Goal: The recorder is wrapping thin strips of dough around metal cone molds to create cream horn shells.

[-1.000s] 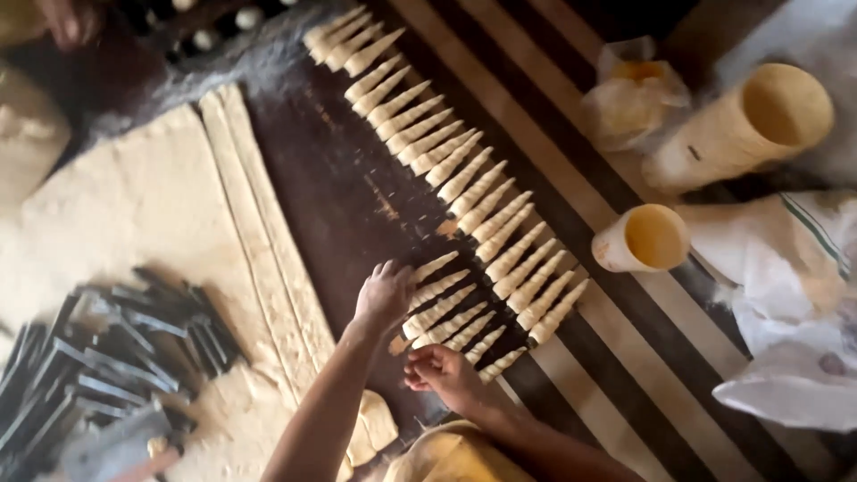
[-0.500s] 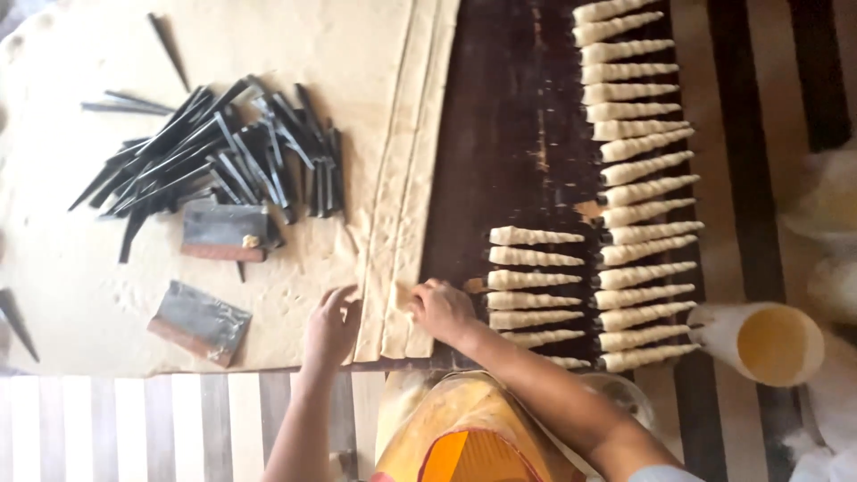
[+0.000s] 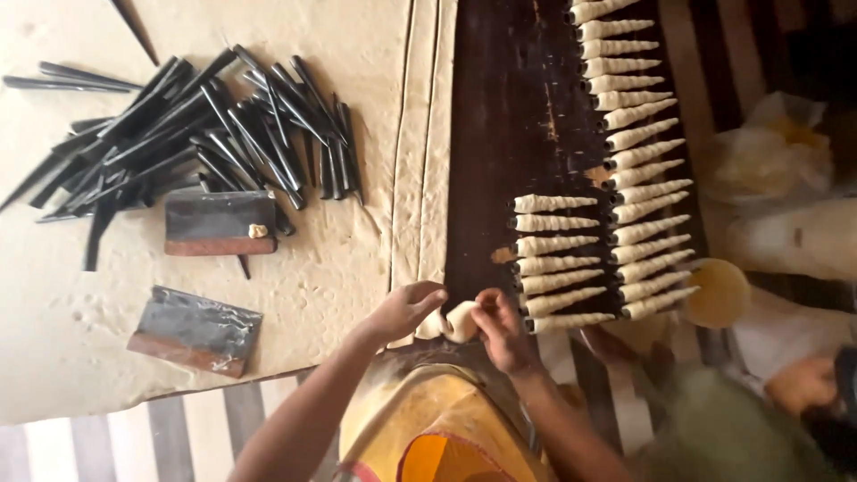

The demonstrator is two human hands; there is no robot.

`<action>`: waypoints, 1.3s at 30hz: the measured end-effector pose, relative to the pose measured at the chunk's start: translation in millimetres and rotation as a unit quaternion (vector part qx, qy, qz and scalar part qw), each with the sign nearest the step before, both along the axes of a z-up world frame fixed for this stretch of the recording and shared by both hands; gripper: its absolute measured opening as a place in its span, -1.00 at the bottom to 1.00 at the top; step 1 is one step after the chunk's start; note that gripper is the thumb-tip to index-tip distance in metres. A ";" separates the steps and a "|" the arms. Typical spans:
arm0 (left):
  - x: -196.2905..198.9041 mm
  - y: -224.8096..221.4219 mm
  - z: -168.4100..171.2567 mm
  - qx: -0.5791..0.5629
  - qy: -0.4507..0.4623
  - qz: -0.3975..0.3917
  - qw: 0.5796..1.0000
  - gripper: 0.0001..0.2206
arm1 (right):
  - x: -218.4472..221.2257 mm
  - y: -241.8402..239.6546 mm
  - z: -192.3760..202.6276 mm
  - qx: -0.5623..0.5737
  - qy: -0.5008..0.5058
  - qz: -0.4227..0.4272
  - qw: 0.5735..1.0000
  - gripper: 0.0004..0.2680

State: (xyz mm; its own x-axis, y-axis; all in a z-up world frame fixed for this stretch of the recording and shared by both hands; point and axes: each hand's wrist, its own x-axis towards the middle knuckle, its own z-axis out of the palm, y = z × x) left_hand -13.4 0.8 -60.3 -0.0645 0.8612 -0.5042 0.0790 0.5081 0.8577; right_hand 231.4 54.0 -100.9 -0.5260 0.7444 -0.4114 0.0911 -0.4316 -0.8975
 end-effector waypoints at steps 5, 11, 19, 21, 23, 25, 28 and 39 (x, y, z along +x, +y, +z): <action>15.3 -2.9 22.0 -0.041 -0.194 -0.116 0.973 -0.48 | -2.8 -28.1 77.6 -0.092 0.167 -0.067 0.979 -0.78; 17.8 -9.3 60.5 -0.028 -0.394 -0.110 0.912 -0.66 | 8.8 -45.6 109.0 0.008 0.141 -0.062 0.988 -0.65; -33.4 19.4 198.8 0.356 -0.005 -0.183 0.916 -0.86 | -21.5 -43.5 116.6 0.145 -0.111 0.136 0.974 -0.83; -46.9 20.5 221.2 0.363 0.019 -0.164 0.917 -0.86 | -24.2 -44.8 103.4 0.120 -0.086 0.139 0.979 -0.82; -56.4 20.9 230.8 0.373 0.050 -0.141 0.916 -0.87 | -32.8 -39.4 104.6 0.100 -0.057 0.148 0.982 -0.81; -65.6 18.1 227.9 0.352 0.088 -0.120 0.924 -0.86 | -50.9 -32.3 118.8 0.086 -0.236 0.176 0.952 -0.74; -63.4 8.9 199.9 0.349 0.115 -0.147 0.918 -0.87 | -58.9 -19.1 106.1 0.289 -0.292 0.161 0.898 -0.64; -95.5 12.8 147.6 0.335 0.149 -0.041 0.929 -0.82 | -94.1 8.8 72.8 0.223 -0.064 0.091 0.969 -0.85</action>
State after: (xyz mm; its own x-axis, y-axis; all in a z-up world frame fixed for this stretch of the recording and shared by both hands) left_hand -108.9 13.6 87.3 -0.0352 0.9836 0.1770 0.3792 -0.1507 0.9130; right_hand 137.3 62.9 -28.0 -0.6312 0.7628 -0.1404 0.2512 0.0298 -0.9675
